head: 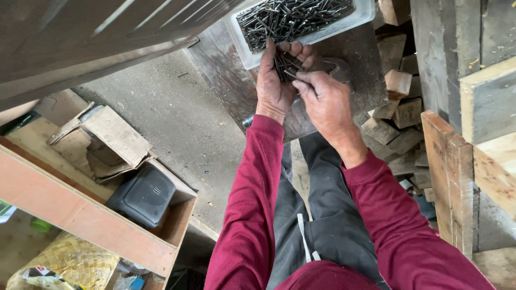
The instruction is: The person assembles a wooden pallet by placing planks onto a frame and securing them with nails. They pick up planks, position them on the frame, select nails from a container, and use a hammer to drive the nails into the wood.
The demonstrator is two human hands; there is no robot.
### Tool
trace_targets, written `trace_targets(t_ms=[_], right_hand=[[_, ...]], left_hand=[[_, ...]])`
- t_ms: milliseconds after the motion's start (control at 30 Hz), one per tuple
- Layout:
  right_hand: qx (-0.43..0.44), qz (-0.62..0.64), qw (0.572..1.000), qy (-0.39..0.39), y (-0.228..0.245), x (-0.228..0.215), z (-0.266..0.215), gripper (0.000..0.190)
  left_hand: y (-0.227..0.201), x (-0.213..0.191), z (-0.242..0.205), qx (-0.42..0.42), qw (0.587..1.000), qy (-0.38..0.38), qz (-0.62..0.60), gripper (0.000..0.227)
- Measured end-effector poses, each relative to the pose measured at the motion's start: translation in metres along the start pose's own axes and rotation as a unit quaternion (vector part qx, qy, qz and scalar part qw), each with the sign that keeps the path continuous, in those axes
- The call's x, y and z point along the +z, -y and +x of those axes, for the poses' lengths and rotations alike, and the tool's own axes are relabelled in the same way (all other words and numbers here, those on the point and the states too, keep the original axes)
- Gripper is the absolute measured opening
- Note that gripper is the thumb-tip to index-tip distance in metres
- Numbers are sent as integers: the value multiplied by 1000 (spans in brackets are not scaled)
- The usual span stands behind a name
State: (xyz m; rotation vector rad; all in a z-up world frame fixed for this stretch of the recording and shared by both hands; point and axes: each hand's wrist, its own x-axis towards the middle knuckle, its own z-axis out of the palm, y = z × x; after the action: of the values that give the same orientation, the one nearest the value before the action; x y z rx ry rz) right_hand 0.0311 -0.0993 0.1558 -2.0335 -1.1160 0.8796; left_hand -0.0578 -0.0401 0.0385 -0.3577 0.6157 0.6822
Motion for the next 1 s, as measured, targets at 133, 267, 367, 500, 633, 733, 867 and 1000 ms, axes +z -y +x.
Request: trace_targets(t_ms=[133, 267, 367, 500, 633, 733, 867, 1000], right_hand=[[-47, 11, 998, -45, 2, -5, -7, 12], [54, 83, 994, -50, 9, -9, -7, 13], [-52, 21, 994, -91, 9, -6, 0, 17], [-47, 106, 984, -132, -7, 4, -3, 13], [139, 278, 939, -150, -36, 5, -29, 16], [225, 312, 912, -141, -54, 1, -36, 21], [210, 390, 892, -92, -63, -1, -38, 22], [200, 386, 900, -47, -61, -5, -31, 22]], left_hand=[[8, -12, 12, -6, 998, 61, -35, 38], [9, 4, 6, -36, 999, 18, 1, 38], [11, 36, -3, -42, 990, -124, 59, 36], [15, 37, -4, -32, 994, -108, -13, 40], [9, 16, -11, 1, 983, -130, 132, 42], [5, 20, -24, -46, 966, -211, 141, 45], [1, 18, -34, -74, 963, -167, 198, 38], [-3, 4, -31, -112, 953, -115, 258, 35]])
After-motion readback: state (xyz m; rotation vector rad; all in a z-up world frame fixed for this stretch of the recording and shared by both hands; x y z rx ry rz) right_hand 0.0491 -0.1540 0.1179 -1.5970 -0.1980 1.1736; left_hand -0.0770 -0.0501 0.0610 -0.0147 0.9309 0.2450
